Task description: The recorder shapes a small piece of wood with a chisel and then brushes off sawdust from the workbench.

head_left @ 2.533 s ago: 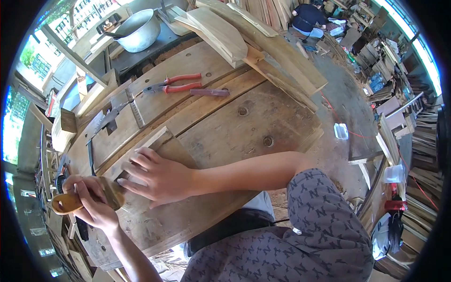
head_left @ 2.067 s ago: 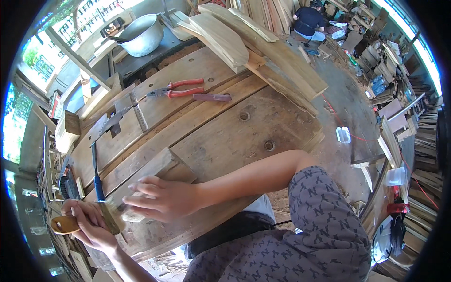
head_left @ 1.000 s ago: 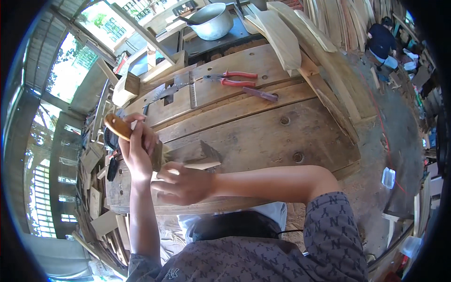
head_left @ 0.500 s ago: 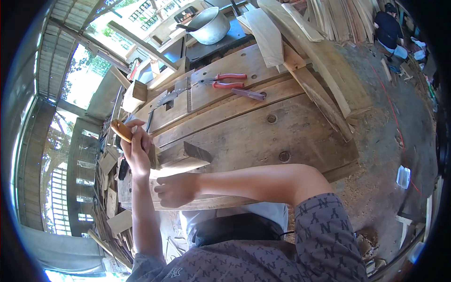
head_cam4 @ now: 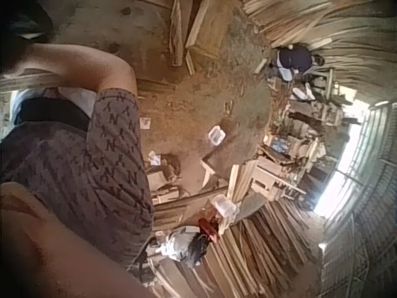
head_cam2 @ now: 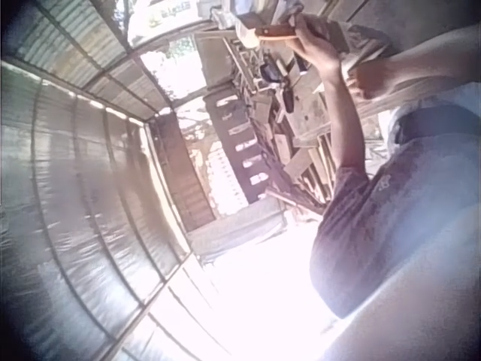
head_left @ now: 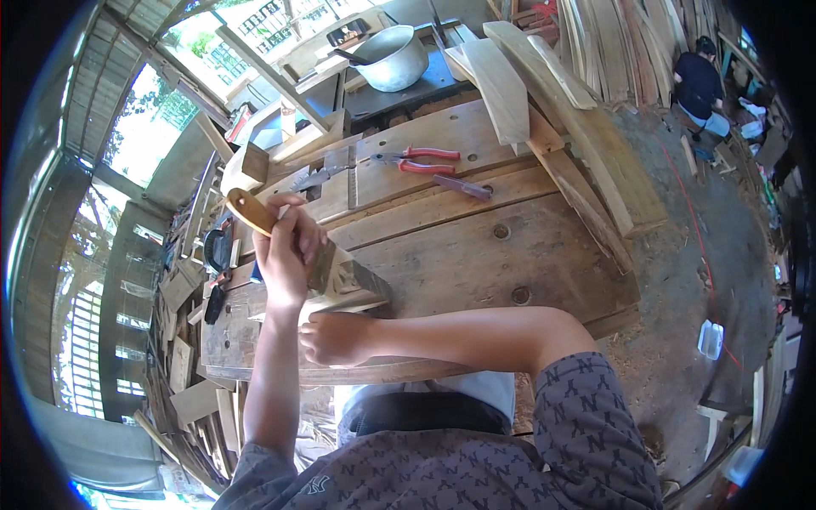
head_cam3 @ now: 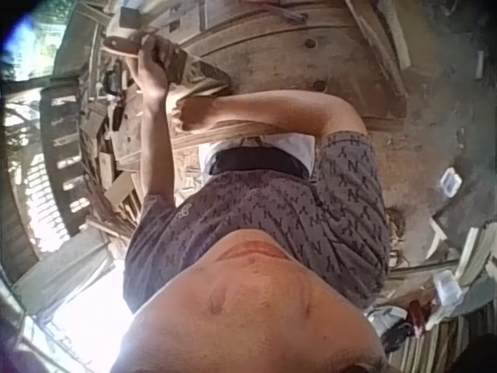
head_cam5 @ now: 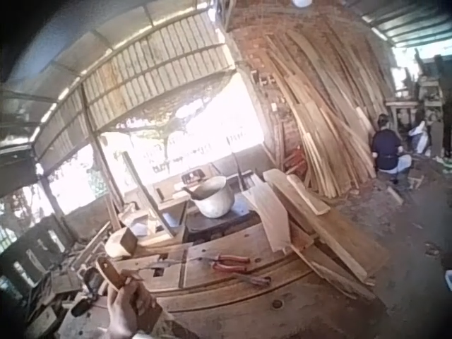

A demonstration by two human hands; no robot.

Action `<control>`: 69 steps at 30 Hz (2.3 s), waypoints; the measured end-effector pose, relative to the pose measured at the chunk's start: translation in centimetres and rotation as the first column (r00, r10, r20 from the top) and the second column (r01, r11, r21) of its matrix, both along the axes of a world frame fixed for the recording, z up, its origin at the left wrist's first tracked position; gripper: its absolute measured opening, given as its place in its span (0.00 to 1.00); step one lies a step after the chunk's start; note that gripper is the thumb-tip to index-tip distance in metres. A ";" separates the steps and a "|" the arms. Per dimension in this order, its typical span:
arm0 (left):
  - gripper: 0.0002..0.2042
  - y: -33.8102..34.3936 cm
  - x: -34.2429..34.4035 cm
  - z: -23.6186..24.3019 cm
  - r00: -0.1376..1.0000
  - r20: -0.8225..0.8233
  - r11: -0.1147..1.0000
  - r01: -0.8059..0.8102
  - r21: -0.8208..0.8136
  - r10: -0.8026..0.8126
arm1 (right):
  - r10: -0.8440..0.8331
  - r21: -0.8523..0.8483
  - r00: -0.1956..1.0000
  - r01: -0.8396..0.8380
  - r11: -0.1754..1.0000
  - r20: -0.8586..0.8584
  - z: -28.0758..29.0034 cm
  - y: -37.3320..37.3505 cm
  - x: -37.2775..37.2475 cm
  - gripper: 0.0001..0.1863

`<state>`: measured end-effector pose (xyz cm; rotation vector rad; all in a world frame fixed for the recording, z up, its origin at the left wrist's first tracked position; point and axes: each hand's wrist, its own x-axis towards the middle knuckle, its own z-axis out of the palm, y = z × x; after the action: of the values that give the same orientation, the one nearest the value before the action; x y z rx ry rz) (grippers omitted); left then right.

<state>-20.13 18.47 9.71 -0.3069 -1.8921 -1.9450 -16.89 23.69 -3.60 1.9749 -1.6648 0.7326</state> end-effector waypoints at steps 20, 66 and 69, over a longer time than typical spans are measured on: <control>0.05 -17.7 3.4 -2.3 0.987 0.085 0.889 -0.162 0.429 0.139 | -0.218 -0.413 0.972 0.163 0.896 -0.091 5.9 1.7 -0.8 0.12; 0.07 -17.3 9.9 -6.5 0.971 0.198 0.935 -0.188 0.301 0.132 | -0.453 0.031 0.883 0.453 0.891 0.126 3.5 6.9 0.9 0.28; 0.07 -16.9 9.7 -6.2 0.968 0.184 0.968 -0.201 0.150 0.173 | -0.457 0.062 0.878 0.453 0.889 0.141 3.5 6.9 0.9 0.28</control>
<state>-10.40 1.54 3.55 0.0887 -1.7694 -2.0377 -16.03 30.62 -0.09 1.4756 -2.1344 0.6917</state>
